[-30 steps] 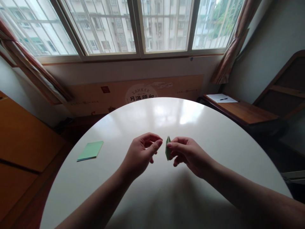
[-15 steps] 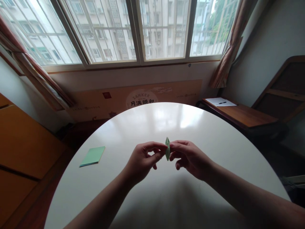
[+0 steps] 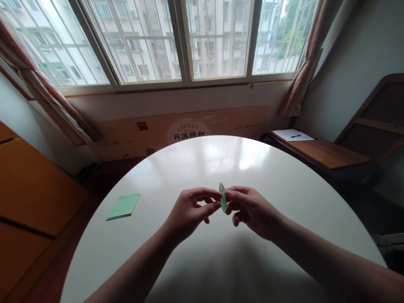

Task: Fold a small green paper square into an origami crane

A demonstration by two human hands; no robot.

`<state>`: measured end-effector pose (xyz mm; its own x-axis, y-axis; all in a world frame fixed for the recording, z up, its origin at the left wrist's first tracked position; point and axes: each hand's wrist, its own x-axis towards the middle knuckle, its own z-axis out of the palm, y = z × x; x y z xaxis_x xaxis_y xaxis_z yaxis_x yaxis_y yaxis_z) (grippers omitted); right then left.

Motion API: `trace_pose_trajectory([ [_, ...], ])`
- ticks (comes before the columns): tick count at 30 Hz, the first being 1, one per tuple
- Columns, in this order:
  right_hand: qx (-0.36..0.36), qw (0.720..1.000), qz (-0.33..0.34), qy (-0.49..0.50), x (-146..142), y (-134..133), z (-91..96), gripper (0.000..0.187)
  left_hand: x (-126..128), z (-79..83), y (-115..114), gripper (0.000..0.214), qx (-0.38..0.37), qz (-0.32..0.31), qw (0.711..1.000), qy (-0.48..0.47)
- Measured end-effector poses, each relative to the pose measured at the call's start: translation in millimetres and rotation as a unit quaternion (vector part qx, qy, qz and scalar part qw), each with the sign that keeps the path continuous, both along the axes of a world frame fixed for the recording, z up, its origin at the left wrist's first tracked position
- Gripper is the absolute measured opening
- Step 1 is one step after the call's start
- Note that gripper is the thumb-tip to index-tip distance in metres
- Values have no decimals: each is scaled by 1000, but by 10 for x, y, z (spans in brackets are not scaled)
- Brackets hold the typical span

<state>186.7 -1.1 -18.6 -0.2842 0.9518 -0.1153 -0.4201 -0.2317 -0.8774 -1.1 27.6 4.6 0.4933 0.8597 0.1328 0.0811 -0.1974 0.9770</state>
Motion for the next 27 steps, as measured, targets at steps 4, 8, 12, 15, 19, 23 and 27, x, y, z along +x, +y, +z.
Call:
trace_pose_trajectory([
  [4,5,1000,4,-1,-8,-11,8,27,6,-32,0,15,17,5,1000,0],
  [8,-15,1000,15,11,-27,0,3,24,-1,-54,-29,9,128,15,991,24],
  [12,-14,1000,15,8,-32,10,-12,24,-40,-32,-20,11,273,-6,960,64],
  [15,-4,1000,10,-13,-29,3,-20,24,-79,-8,5,13,361,-14,928,85],
  [19,11,999,8,-38,-24,0,-24,24,-104,18,10,12,409,-26,902,135],
  [23,12,999,6,-48,-21,10,-26,23,-102,32,-8,10,405,-38,900,160],
  [27,26,998,6,-48,-22,9,-27,23,-82,18,-23,10,358,-26,924,131],
])
